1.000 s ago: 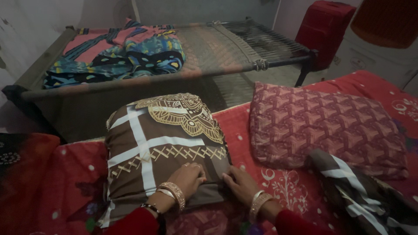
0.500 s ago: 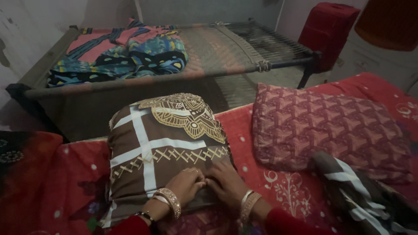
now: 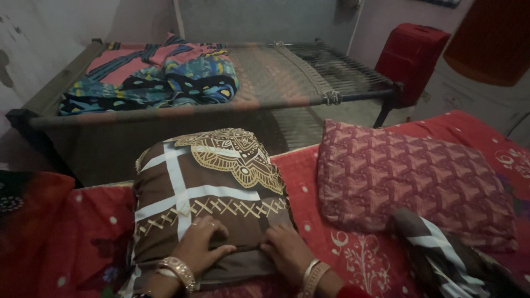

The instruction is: The person sits on a bed and repeatedly smooths, folds, and adjusts a patterned pillow on their lap. They turn the pillow over and press the fabric to flatten it, then place it on the bed next to another pillow.

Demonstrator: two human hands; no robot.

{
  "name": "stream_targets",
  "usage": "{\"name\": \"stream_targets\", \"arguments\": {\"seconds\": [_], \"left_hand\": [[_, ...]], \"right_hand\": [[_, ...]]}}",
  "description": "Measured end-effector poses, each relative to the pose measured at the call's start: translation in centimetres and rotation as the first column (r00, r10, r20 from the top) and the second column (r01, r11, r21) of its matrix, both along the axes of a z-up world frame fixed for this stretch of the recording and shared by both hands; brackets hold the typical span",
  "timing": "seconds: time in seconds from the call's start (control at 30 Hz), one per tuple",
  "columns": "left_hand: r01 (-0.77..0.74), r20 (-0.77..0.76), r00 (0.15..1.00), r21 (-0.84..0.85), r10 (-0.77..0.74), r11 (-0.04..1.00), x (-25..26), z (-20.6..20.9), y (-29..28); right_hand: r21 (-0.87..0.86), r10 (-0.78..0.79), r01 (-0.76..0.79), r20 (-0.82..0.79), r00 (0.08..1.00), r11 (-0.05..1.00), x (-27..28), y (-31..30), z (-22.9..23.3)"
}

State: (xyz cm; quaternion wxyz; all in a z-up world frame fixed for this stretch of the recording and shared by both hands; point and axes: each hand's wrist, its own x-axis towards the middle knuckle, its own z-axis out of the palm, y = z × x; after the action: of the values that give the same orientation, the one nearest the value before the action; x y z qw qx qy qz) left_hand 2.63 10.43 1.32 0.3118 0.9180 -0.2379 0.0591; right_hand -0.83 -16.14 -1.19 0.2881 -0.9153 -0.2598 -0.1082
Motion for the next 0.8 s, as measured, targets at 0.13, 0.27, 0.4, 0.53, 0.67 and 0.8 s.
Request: {"name": "stream_targets", "arguments": {"seconds": [0.13,0.27,0.4,0.53,0.67,0.8], "left_hand": [[0.016,-0.022,1.0,0.011,-0.015,1.0,-0.7,0.3,1.3],[-0.006,-0.008,1.0,-0.049,0.005,0.999,-1.7,0.1,2.6],[0.0,-0.012,1.0,-0.15,-0.001,0.989,-1.8,-0.8,3.4],[0.031,0.113,0.994,-0.235,-0.004,0.972,-2.0,-1.4,4.3],[-0.039,0.086,0.994,-0.232,0.061,0.972,-2.9,-1.3,5.2],[-0.102,0.176,0.974,-0.233,0.145,0.967,-4.1,-1.9,6.4]], "right_hand": [[-0.029,-0.022,0.023,0.022,1.0,0.999,-0.2,-0.4,-1.3],[0.007,0.019,-0.019,0.009,1.0,1.0,-0.3,-0.6,-1.7],[-0.024,-0.011,0.011,-0.015,1.0,1.0,-0.3,-0.5,-0.3],[-0.035,0.035,-0.031,0.106,0.994,0.999,-0.4,1.0,2.0],[-0.111,0.029,-0.022,0.061,0.998,0.994,0.4,4.3,3.4],[-0.104,0.138,-0.116,0.241,0.961,0.988,1.7,7.4,2.9]]}}
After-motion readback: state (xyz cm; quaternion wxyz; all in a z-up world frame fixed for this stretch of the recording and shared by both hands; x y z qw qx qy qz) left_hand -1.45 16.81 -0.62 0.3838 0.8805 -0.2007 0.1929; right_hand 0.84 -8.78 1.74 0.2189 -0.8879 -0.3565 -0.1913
